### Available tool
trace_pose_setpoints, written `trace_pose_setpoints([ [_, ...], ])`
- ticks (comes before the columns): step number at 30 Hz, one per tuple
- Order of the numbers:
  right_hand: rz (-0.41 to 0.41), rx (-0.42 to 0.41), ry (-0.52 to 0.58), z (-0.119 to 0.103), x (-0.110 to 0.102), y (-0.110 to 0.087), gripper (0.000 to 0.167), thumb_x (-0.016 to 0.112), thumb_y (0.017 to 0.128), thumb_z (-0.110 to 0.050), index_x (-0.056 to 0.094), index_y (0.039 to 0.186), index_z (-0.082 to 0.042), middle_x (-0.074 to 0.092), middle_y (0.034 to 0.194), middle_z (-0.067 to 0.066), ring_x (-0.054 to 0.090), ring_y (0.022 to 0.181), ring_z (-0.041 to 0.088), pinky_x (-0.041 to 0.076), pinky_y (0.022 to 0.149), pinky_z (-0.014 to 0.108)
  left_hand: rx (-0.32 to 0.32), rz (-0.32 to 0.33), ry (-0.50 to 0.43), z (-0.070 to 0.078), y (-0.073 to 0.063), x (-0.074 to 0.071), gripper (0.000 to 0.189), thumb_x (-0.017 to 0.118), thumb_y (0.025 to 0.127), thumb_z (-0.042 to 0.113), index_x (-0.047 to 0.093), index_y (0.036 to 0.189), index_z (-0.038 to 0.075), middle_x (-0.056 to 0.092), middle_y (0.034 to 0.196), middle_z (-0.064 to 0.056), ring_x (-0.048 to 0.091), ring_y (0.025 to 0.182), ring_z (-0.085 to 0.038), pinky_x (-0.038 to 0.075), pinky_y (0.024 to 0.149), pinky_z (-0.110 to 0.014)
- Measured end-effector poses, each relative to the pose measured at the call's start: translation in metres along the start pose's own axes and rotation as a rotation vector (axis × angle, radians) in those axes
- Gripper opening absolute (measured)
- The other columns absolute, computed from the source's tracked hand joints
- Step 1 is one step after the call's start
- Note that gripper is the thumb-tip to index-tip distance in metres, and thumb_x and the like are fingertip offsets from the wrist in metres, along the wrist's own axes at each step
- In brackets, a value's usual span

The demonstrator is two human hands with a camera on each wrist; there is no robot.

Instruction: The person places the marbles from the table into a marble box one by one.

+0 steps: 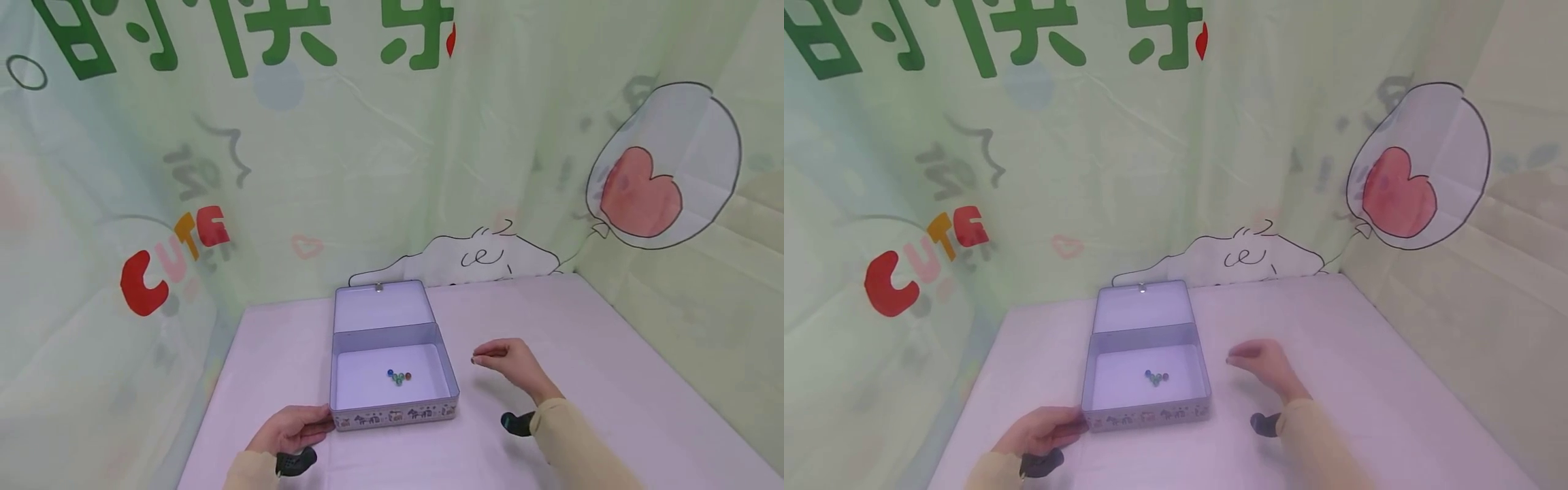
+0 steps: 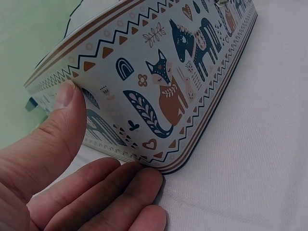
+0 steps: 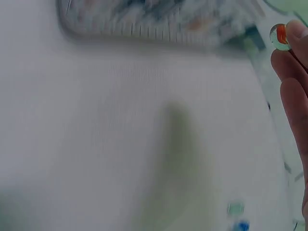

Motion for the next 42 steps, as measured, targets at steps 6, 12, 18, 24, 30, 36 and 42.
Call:
trace_pose_setpoints([
  [6, -0.032, -0.026, 0.034, -0.042, 0.043, 0.024, 0.019, 0.079, 0.091, -0.014, 0.078, 0.108, -0.005, 0.078, 0.102, 0.005, 0.072, 0.094, 0.017, 0.062, 0.093, 0.042, -0.005, 0.02, 0.011, -0.001, 0.002, -0.002, 0.033, 0.073, 0.096, 0.019, 0.072, 0.119, -0.005, 0.079, 0.105, -0.014, 0.077, 0.096, -0.021, 0.062, 0.094, -0.042],
  [12, -0.075, -0.08, 0.04, -0.066, 0.071, 0.034, 0.012, 0.079, 0.09, -0.012, 0.08, 0.101, -0.009, 0.078, 0.098, 0.003, 0.072, 0.09, 0.014, 0.062, 0.091, 0.038, -0.015, 0.034, 0.008, -0.002, 0.004, -0.003, 0.035, 0.074, 0.095, 0.019, 0.072, 0.12, -0.005, 0.078, 0.107, -0.016, 0.077, 0.096, -0.021, 0.061, 0.096, -0.043],
  [18, -0.095, -0.112, 0.037, -0.075, 0.08, 0.035, 0.01, 0.079, 0.089, -0.01, 0.08, 0.099, -0.009, 0.079, 0.097, 0.004, 0.073, 0.089, 0.016, 0.063, 0.089, 0.038, -0.02, 0.035, 0.014, -0.002, 0.005, -0.004, 0.036, 0.074, 0.096, 0.019, 0.07, 0.121, -0.006, 0.078, 0.108, -0.016, 0.077, 0.098, -0.023, 0.061, 0.096, -0.043],
  [24, -0.101, -0.112, 0.039, -0.078, 0.083, 0.036, 0.011, 0.078, 0.09, -0.009, 0.079, 0.1, -0.008, 0.079, 0.098, 0.004, 0.073, 0.09, 0.015, 0.062, 0.088, 0.038, -0.017, 0.032, 0.01, -0.002, 0.005, -0.004, 0.037, 0.074, 0.095, 0.019, 0.07, 0.122, -0.006, 0.078, 0.11, -0.017, 0.077, 0.098, -0.022, 0.061, 0.095, -0.042],
  [30, -0.081, -0.081, 0.045, -0.078, 0.079, 0.034, 0.011, 0.078, 0.09, -0.009, 0.08, 0.101, -0.008, 0.078, 0.098, 0.004, 0.072, 0.089, 0.014, 0.062, 0.089, 0.038, -0.014, 0.017, 0.008, -0.003, 0.006, -0.003, 0.035, 0.074, 0.095, 0.019, 0.071, 0.12, -0.005, 0.078, 0.109, -0.016, 0.077, 0.096, -0.02, 0.062, 0.094, -0.04],
  [36, -0.068, -0.079, 0.056, -0.075, 0.068, 0.033, 0.014, 0.077, 0.091, -0.01, 0.079, 0.104, -0.007, 0.078, 0.1, 0.005, 0.071, 0.091, 0.015, 0.062, 0.09, 0.038, -0.024, 0.02, 0.014, -0.002, 0.005, -0.003, 0.037, 0.074, 0.096, 0.02, 0.07, 0.122, -0.006, 0.078, 0.108, -0.015, 0.077, 0.096, -0.02, 0.062, 0.094, -0.04],
  [42, -0.046, -0.073, 0.048, -0.062, 0.043, 0.029, 0.021, 0.076, 0.093, -0.014, 0.077, 0.112, -0.005, 0.077, 0.107, 0.007, 0.071, 0.097, 0.017, 0.061, 0.094, 0.041, -0.032, 0.038, 0.014, -0.003, 0.005, -0.003, 0.036, 0.074, 0.096, 0.02, 0.07, 0.121, -0.006, 0.078, 0.107, -0.015, 0.077, 0.097, -0.022, 0.061, 0.095, -0.042],
])
Point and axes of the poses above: each hand's wrist, its own y-axis towards the middle knuckle, its own x-axis out of the palm, z = x × y, the point moved 9 cm from there along y, towards the middle knuckle
